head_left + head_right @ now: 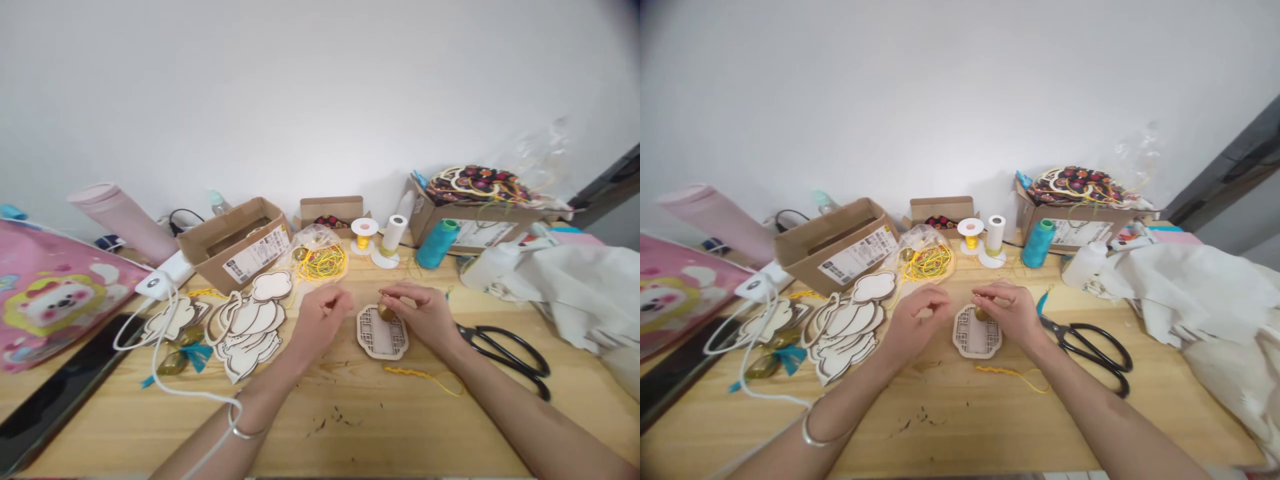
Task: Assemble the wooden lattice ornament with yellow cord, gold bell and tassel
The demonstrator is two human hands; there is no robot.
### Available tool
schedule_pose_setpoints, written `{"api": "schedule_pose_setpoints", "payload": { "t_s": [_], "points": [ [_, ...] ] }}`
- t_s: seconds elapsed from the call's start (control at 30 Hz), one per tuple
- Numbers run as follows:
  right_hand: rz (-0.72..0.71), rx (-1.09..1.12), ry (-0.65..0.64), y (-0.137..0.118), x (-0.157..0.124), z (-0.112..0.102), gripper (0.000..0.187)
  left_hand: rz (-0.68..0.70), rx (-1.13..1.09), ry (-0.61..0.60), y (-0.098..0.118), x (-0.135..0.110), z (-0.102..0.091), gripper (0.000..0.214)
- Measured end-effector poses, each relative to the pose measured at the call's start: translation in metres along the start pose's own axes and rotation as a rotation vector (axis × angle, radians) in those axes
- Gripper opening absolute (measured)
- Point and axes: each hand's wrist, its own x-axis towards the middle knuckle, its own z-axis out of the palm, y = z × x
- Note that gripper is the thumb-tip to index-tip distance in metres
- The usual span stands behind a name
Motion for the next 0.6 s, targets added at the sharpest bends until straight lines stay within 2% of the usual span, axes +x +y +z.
{"api": "schedule_pose_setpoints", "payload": {
  "t_s": [0.07, 0.13, 0.23, 0.37, 0.47, 0.53, 0.6],
  "points": [
    [0.018, 0.015, -0.003, 0.000, 0.000, 0.000, 0.009, 0.155, 0.139, -0.178, 0.002, -0.006, 0.005, 0.014],
    [0.036, 0.012, 0.004, -0.001, 0.001, -0.001, 0.009, 0.301, 0.256, -0.369, 0.004, -0.012, 0.013, 0.015],
    [0.075, -0.008, 0.011, 0.000, 0.000, -0.001, 0.010, 0.458, 0.488, -0.548, 0.005, -0.020, 0.027, 0.023],
    [0.036, -0.041, -0.020, 0.004, -0.004, 0.000, 0.012, 0.507, 0.687, -0.641, 0.010, -0.026, 0.038, 0.014],
    [-0.097, -0.098, -0.044, 0.007, -0.006, 0.001, 0.012, 0.568, 0.562, -0.654, 0.019, -0.024, 0.030, 0.019],
    [-0.215, -0.148, -0.073, 0.007, -0.005, 0.001, 0.012, 0.584, 0.418, -0.598, 0.025, -0.017, 0.018, 0.020],
    [-0.316, -0.201, -0.130, 0.006, -0.005, 0.000, 0.011, 0.519, 0.337, -0.506, 0.029, -0.005, 0.009, 0.019]
  ]
}}
